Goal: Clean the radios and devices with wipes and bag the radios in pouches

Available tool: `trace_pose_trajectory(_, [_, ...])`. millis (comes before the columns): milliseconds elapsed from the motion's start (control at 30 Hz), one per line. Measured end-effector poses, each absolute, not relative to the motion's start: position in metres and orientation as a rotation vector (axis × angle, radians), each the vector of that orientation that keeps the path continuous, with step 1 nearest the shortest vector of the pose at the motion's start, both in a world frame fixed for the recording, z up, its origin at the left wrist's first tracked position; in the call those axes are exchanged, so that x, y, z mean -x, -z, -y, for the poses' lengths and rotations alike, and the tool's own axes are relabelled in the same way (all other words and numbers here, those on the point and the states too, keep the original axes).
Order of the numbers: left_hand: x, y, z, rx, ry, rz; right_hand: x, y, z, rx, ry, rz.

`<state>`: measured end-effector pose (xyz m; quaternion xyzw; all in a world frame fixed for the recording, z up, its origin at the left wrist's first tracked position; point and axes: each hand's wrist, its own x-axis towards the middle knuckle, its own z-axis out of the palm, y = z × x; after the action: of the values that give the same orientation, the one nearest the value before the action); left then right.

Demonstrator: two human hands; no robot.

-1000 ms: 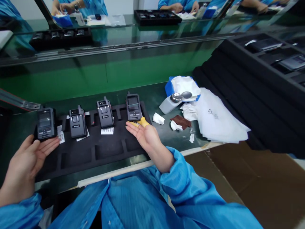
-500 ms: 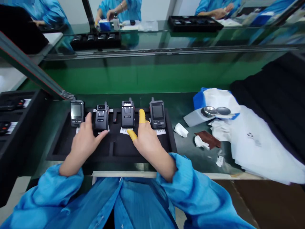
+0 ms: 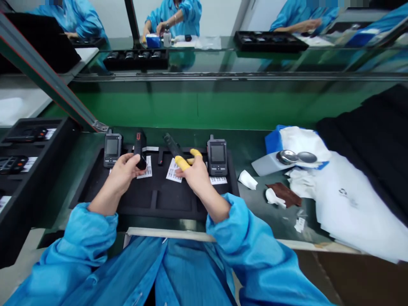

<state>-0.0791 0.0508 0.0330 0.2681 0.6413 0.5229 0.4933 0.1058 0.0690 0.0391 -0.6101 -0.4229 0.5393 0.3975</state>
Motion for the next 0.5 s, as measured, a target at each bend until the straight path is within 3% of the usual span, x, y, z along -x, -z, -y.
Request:
trace_pose_trajectory(133, [0.068, -0.034, -0.063, -0.503, -1.231, -1.352, -0.096, -0.037, -0.074, 1.140, -1.865, 0.434])
trace_pose_trajectory(500, [0.073, -0.039, -0.059, -0.214, -1.150, -1.113, -0.098, -0.033, -0.059, 1.100, -2.050, 0.139])
